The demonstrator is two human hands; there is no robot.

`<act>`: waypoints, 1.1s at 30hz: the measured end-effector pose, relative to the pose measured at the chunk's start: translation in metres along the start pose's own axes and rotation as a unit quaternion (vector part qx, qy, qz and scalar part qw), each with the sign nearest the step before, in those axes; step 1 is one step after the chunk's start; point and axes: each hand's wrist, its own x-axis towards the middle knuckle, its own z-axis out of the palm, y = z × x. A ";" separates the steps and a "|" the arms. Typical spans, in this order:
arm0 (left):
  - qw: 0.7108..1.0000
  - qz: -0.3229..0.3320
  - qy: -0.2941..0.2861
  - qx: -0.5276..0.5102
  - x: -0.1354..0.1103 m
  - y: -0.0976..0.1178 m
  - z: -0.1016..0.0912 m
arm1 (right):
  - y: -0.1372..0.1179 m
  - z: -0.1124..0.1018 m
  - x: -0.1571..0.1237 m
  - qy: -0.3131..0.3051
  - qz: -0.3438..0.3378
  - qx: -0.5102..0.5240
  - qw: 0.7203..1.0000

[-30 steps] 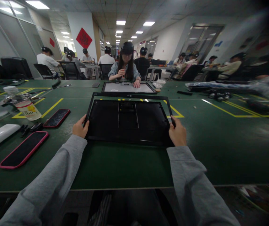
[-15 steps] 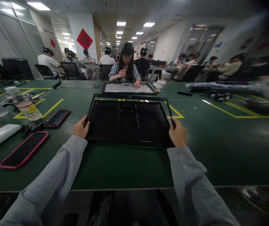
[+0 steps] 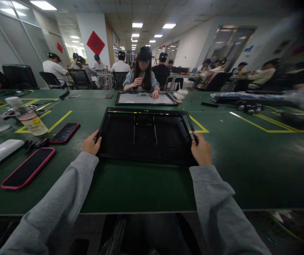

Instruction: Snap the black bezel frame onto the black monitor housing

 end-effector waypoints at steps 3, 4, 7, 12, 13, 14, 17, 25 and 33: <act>1.000 -0.003 -0.002 0.003 0.000 0.001 0.000 | -0.001 -0.001 0.000 -0.004 0.002 -0.001 1.000; 1.000 -0.003 -0.002 0.003 0.000 0.001 0.000 | -0.001 -0.001 0.000 -0.005 0.002 0.000 1.000; 1.000 -0.003 0.001 0.002 0.000 0.000 0.000 | -0.001 -0.001 0.000 -0.004 0.002 0.003 1.000; 1.000 0.000 0.003 0.003 0.000 0.000 0.000 | -0.001 -0.001 0.000 0.000 0.001 0.009 1.000; 1.000 -0.001 0.004 0.004 -0.001 0.000 0.000 | -0.001 -0.001 0.000 0.001 0.001 0.008 1.000; 1.000 -0.001 0.004 0.005 -0.001 0.000 0.000 | -0.002 -0.001 -0.001 0.001 0.002 0.006 1.000; 1.000 0.002 0.004 0.002 -0.001 0.000 0.000 | -0.003 -0.002 -0.001 -0.001 0.006 0.001 1.000; 1.000 0.000 0.000 0.002 0.001 -0.003 0.002 | 0.000 -0.001 0.000 -0.006 0.004 0.006 1.000; 1.000 0.001 -0.005 0.004 0.001 -0.003 0.002 | 0.000 -0.001 0.000 -0.005 0.003 0.014 1.000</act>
